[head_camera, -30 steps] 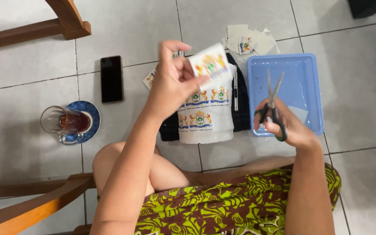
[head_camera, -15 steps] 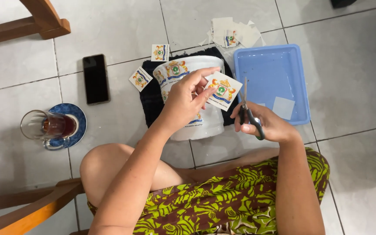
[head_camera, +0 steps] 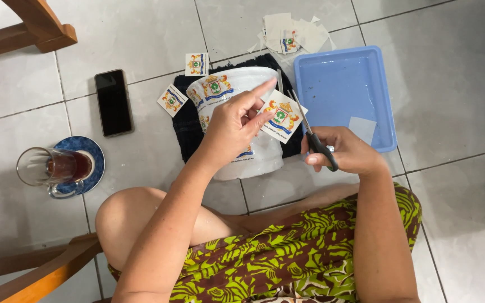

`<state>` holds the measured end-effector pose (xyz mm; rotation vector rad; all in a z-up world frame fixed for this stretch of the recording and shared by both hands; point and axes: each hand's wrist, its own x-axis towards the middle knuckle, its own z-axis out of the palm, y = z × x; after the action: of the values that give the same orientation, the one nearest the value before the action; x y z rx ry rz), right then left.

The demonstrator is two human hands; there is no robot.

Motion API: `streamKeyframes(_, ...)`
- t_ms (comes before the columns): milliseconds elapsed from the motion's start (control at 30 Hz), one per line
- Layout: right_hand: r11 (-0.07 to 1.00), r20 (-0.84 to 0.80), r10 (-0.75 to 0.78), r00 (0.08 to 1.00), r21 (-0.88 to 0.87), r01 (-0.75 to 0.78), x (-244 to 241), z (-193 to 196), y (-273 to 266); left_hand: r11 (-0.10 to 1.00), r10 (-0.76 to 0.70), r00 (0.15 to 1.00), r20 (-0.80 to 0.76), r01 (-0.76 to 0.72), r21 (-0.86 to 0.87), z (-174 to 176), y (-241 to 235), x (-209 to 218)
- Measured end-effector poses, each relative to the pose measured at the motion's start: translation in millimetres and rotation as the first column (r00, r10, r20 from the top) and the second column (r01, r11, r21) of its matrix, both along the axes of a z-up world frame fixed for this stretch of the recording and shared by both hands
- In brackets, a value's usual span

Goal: The person sits on the floor and uses scissors to cut individual stickers from a printed sheet. They place the cut stickers into a blue tray containing water and then peel the backing off the stickers.

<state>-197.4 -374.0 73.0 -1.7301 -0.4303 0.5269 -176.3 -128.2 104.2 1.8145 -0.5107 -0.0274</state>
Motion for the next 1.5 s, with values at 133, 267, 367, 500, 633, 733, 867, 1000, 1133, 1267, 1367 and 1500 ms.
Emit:
streamKeyframes(133, 0.999, -0.007, -0.050, 0.999, 0.014, 0.050, 0.9, 0.0, 3.1, 0.991, 0.070, 0.996, -0.048, -0.075, -0.113, 11.6, -0.2, -2.6)
streamKeyframes(267, 0.981, 0.078, -0.167, 0.983, 0.110, 0.157, 5.6, -11.1, 7.3, 0.862, 0.126, 0.931, -0.344, -0.274, -0.426, 10.7, -19.7, -3.2)
streamKeyframes(367, 0.976, 0.113, -0.201, 0.973, 0.109, 0.189, 3.1, -9.8, 8.5, 0.840, -0.026, 0.892, -0.451, -0.225, -0.494, -8.8, -34.8, -14.4)
streamKeyframes(500, 0.982, 0.111, -0.174, 0.979, 0.095, 0.164, 1.8, -4.4, 11.0, 0.918, 0.046, 0.922, -0.386, -0.191, -0.347, 5.8, -40.2, -20.2)
streamKeyframes(633, 0.982, 0.100, -0.156, 0.983, 0.126, 0.143, 5.6, -9.5, 4.8, 0.963, 0.057, 0.947, -0.317, -0.136, -0.234, 4.3, -41.4, -17.1)
streamKeyframes(733, 0.983, 0.098, -0.154, 0.983, 0.118, 0.142, 6.0, -13.0, 3.6, 0.973, 0.055, 0.953, -0.297, -0.117, -0.198, 4.8, -40.4, -15.7)
streamKeyframes(867, 0.979, 0.105, -0.172, 0.980, 0.133, 0.158, 4.4, -8.8, 7.1, 0.978, 0.058, 0.956, -0.287, -0.113, -0.178, 10.4, -38.0, -15.6)
streamKeyframes(1000, 0.979, 0.105, -0.173, 0.979, 0.125, 0.160, 4.7, -10.6, 1.7, 0.974, 0.042, 0.957, -0.287, -0.103, -0.201, 16.7, -35.5, -13.9)
streamKeyframes(1133, 0.987, 0.130, -0.134, 0.982, 0.107, 0.120, 3.9, -8.6, -3.1, 0.987, 0.006, 0.958, -0.288, -0.052, -0.152, 15.9, -28.8, -11.3)
streamKeyframes(1267, 0.989, 0.117, -0.114, 0.987, 0.102, 0.102, 6.5, -9.9, -3.8, 0.991, -0.051, 0.947, -0.317, 0.010, -0.131, 12.5, -28.8, -10.3)
streamKeyframes(1367, 0.991, 0.119, -0.119, 0.986, 0.075, 0.110, 4.9, -7.5, -4.0, 0.996, -0.048, 0.948, -0.314, 0.019, -0.092, 13.9, -25.7, -8.9)
streamKeyframes(1500, 0.991, 0.108, -0.133, 0.985, 0.049, 0.128, 2.9, -5.3, -2.4, 0.997, -0.057, 0.951, -0.304, 0.039, -0.066, 15.7, -22.2, -5.8)
